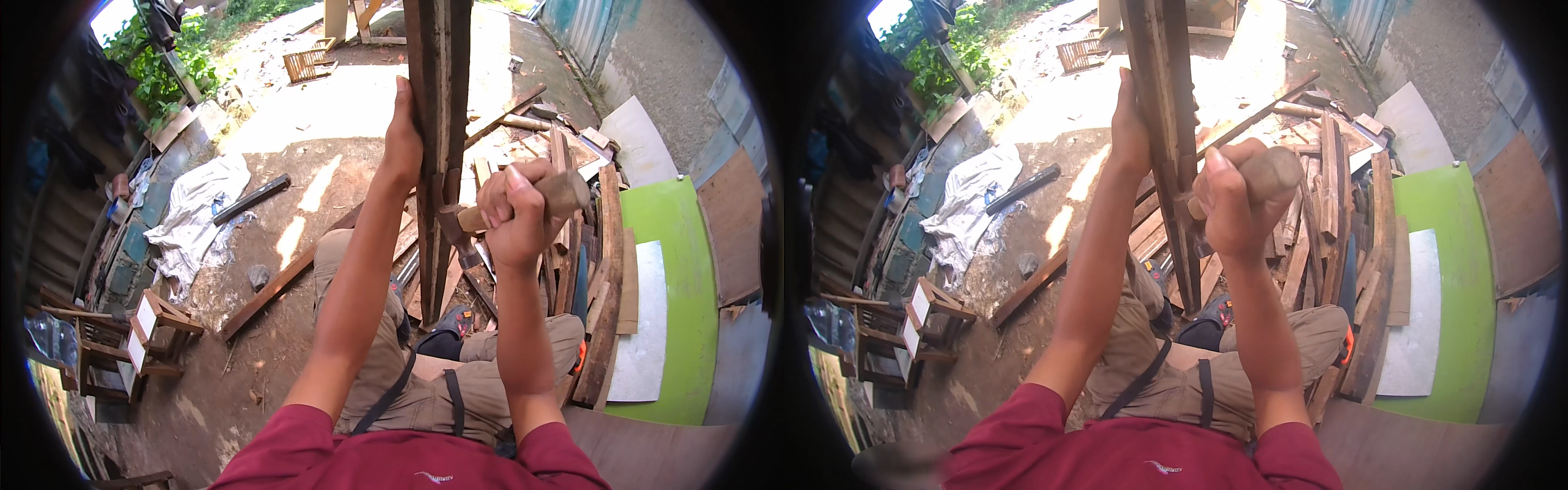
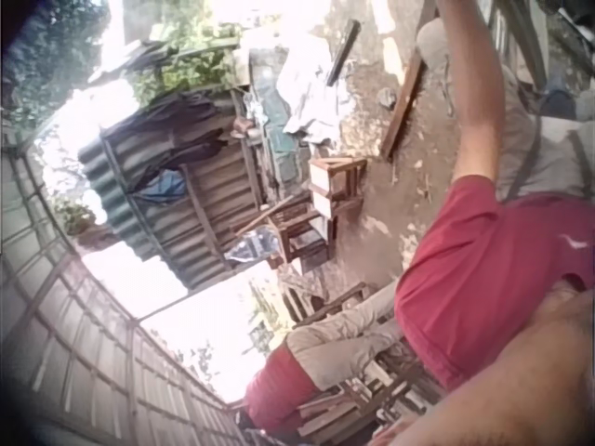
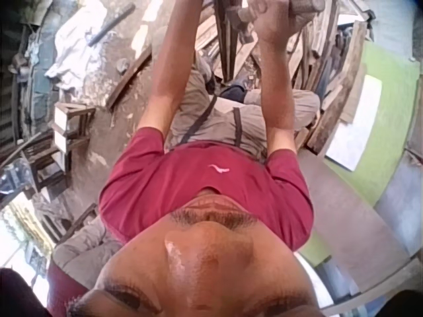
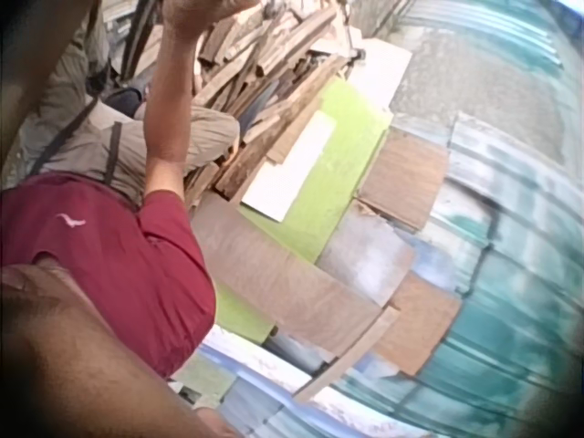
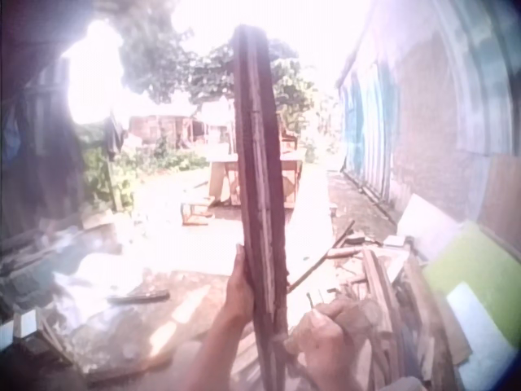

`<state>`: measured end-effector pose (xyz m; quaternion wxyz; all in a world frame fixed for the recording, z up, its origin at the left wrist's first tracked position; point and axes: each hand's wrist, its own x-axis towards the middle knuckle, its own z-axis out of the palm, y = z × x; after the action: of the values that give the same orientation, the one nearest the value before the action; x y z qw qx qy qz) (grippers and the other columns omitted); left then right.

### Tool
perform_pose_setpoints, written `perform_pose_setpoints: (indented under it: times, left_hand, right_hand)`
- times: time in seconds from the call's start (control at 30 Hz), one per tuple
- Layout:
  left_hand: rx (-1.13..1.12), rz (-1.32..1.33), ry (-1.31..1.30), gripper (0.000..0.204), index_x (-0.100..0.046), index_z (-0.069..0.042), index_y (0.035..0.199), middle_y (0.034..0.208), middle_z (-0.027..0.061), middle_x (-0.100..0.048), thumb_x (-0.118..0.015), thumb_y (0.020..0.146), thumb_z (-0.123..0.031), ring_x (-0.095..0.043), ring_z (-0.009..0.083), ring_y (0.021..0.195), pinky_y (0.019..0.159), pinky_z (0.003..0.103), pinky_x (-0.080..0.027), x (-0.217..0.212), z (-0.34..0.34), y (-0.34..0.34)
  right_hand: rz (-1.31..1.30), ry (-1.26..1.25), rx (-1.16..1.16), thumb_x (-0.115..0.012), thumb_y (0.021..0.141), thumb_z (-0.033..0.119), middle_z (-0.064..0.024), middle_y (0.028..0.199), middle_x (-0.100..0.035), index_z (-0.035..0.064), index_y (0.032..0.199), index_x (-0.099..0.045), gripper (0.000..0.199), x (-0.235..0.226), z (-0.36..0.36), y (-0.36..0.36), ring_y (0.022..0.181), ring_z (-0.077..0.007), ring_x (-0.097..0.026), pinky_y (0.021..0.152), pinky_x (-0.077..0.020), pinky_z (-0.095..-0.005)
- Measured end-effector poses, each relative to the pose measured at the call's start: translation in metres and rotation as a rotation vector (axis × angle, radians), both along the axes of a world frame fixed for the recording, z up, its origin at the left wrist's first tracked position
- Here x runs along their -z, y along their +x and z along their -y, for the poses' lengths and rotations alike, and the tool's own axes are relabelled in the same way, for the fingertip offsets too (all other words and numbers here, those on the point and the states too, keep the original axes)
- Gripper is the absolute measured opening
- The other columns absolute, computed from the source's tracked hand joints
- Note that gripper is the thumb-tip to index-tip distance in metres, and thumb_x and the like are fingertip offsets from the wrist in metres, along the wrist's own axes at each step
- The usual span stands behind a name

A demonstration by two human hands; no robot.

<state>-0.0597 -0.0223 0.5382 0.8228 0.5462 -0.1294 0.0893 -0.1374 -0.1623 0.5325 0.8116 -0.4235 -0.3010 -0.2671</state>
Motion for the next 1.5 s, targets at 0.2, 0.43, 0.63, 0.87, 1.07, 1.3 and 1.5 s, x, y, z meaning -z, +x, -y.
perform_pose_setpoints:
  times: [0.2,0.43,0.63,0.87,1.07,1.3,1.5]
  left_hand:
    - [-0.124,0.057,-0.058,0.080,-0.056,0.000,0.129,0.103,0.0156,-0.068,-0.016,0.104,-0.065,-0.067,0.0263,0.091,0.085,0.043,-0.055,-0.002,0.003,-0.016]
    - [-0.028,-0.010,-0.027,0.082,-0.055,0.001,0.129,0.103,0.0160,-0.068,-0.019,0.102,-0.067,-0.068,0.0272,0.091,0.085,0.043,-0.055,0.003,-0.015,-0.004]
    - [-0.029,0.015,-0.027,0.081,-0.058,0.000,0.123,0.097,0.0148,-0.067,-0.019,0.102,-0.068,-0.067,0.0245,0.084,0.075,0.039,-0.056,0.008,-0.011,-0.001]
    - [-0.101,-0.034,-0.014,0.079,-0.060,-0.002,0.119,0.092,0.0121,-0.067,-0.018,0.103,-0.067,-0.066,0.0212,0.080,0.072,0.035,-0.055,0.001,-0.017,-0.006]
    - [-0.082,-0.018,0.015,0.081,-0.059,-0.002,0.121,0.094,0.0156,-0.067,-0.012,0.103,-0.066,-0.067,0.0245,0.084,0.078,0.039,-0.056,0.011,-0.035,0.004]
    - [-0.134,0.030,0.029,0.086,-0.057,0.001,0.124,0.105,0.0221,-0.069,-0.007,0.102,-0.066,-0.069,0.0314,0.093,0.083,0.042,-0.054,0.009,-0.048,0.017]
    - [-0.133,0.023,0.060,0.085,-0.058,0.000,0.120,0.097,0.0186,-0.068,-0.008,0.102,-0.066,-0.068,0.0270,0.084,0.077,0.039,-0.055,0.029,-0.081,0.012]
  right_hand:
    - [0.070,0.025,0.024,-0.045,0.092,0.012,0.0003,0.054,-0.035,0.0078,0.074,-0.042,0.018,-0.078,-0.001,0.014,0.040,-0.0089,-0.030,0.039,-0.0313,-0.0275]
    - [0.095,-0.078,-0.032,-0.044,0.088,0.008,-0.0008,0.053,-0.035,0.0066,0.076,-0.042,0.013,-0.040,-0.004,0.005,0.041,-0.0096,-0.030,0.039,-0.0318,-0.0275]
    - [-0.133,-0.094,0.024,-0.049,0.088,0.005,-0.0006,0.053,-0.037,0.0060,0.076,-0.043,0.014,-0.027,-0.013,-0.003,0.041,-0.0082,-0.032,0.038,-0.0303,-0.0250]
    - [0.090,0.027,0.087,-0.050,0.094,0.009,-0.0011,0.053,-0.037,0.0095,0.072,-0.041,0.023,-0.045,-0.006,0.021,0.041,-0.0091,-0.031,0.038,-0.0312,-0.0258]
    - [-0.481,0.025,0.103,-0.059,0.103,0.022,0.0021,0.057,-0.047,0.0103,0.074,-0.050,0.032,0.081,0.022,0.034,0.046,-0.0060,-0.042,0.043,-0.0353,-0.0240]
    - [-0.859,-0.856,0.288,-0.069,0.095,0.033,-0.0063,0.066,-0.058,0.0006,0.080,-0.063,0.036,0.343,0.073,0.012,0.064,-0.0128,-0.052,0.063,-0.0462,-0.0335]
    - [-1.094,-1.256,0.157,-0.074,0.091,0.040,-0.0100,0.076,-0.070,0.0033,0.089,-0.072,0.037,0.422,0.086,-0.024,0.078,-0.0217,-0.070,0.074,-0.0537,-0.0349]
